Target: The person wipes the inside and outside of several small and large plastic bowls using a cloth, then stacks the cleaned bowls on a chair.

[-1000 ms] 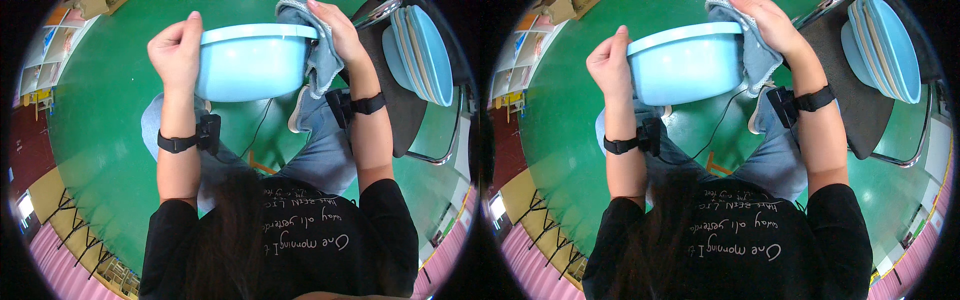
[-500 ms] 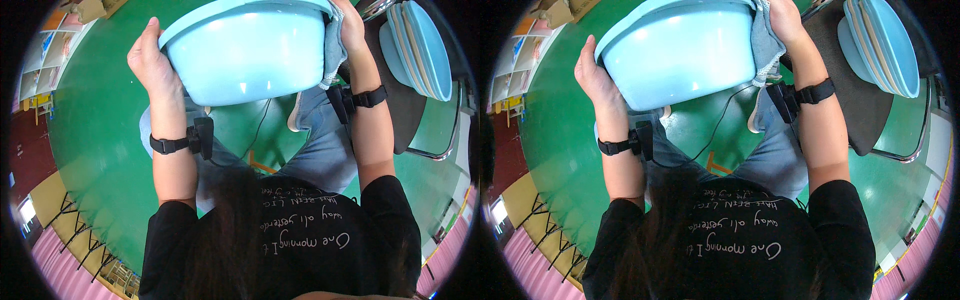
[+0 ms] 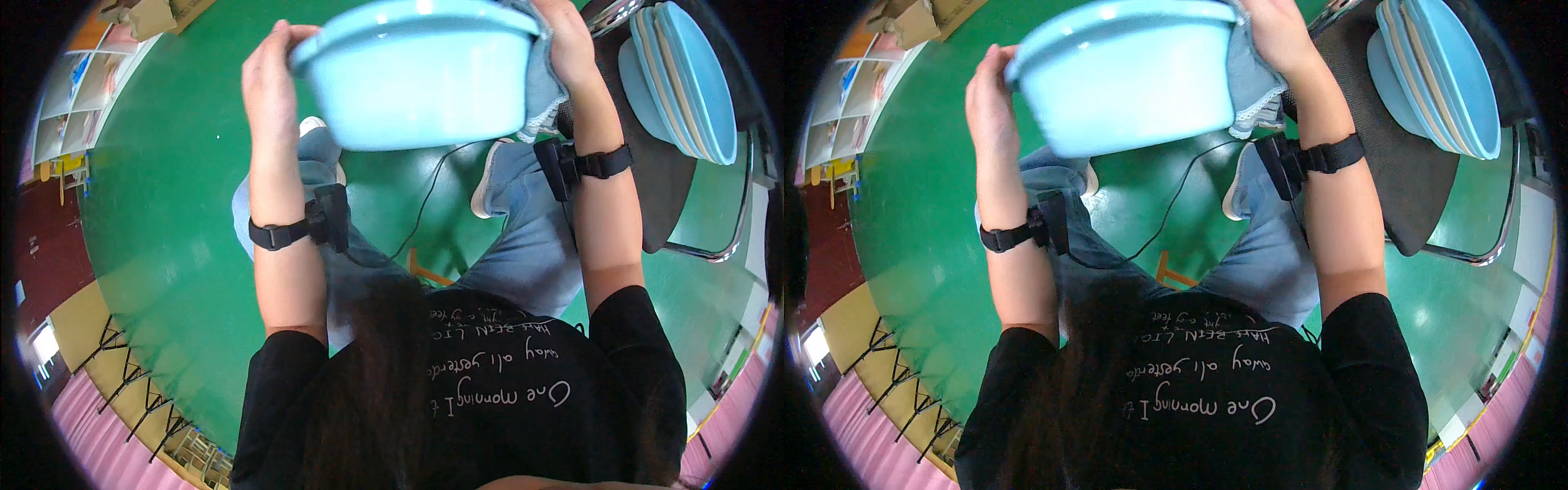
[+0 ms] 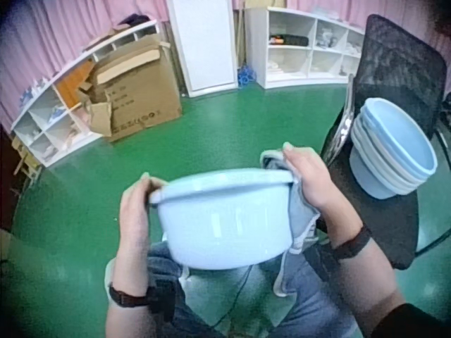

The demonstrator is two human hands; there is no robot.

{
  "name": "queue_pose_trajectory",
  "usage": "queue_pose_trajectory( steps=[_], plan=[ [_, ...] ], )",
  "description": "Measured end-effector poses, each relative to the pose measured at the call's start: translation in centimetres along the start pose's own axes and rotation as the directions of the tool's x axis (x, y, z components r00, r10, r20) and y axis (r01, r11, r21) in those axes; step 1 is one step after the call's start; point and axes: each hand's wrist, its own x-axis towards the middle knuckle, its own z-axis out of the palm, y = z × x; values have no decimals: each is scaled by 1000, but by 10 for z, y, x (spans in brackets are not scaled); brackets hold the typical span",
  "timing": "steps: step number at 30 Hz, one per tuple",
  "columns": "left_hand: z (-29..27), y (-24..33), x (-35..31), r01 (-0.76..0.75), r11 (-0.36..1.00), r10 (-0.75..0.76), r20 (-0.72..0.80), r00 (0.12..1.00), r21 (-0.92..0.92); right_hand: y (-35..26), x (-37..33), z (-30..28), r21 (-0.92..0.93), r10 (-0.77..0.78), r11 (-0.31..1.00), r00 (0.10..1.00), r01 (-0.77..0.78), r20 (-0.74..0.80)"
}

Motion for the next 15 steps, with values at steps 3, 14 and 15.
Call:
queue_pose_trajectory(
  steps=[3, 14, 15],
  plan=[
    [17, 1, -6, -60, 995, 45, 186, 981, 75, -22, -10, 23, -549, -35, 824, 980, 139, 194],
    [59, 12, -43, -348, 755, -38, 567, 823, 556, -1, -25, 66, -704, -127, 633, 941, 320, 314],
    [58, 14, -42, -346, 755, -39, 565, 824, 557, -3, -25, 64, -686, -119, 658, 942, 311, 313]
  ],
)
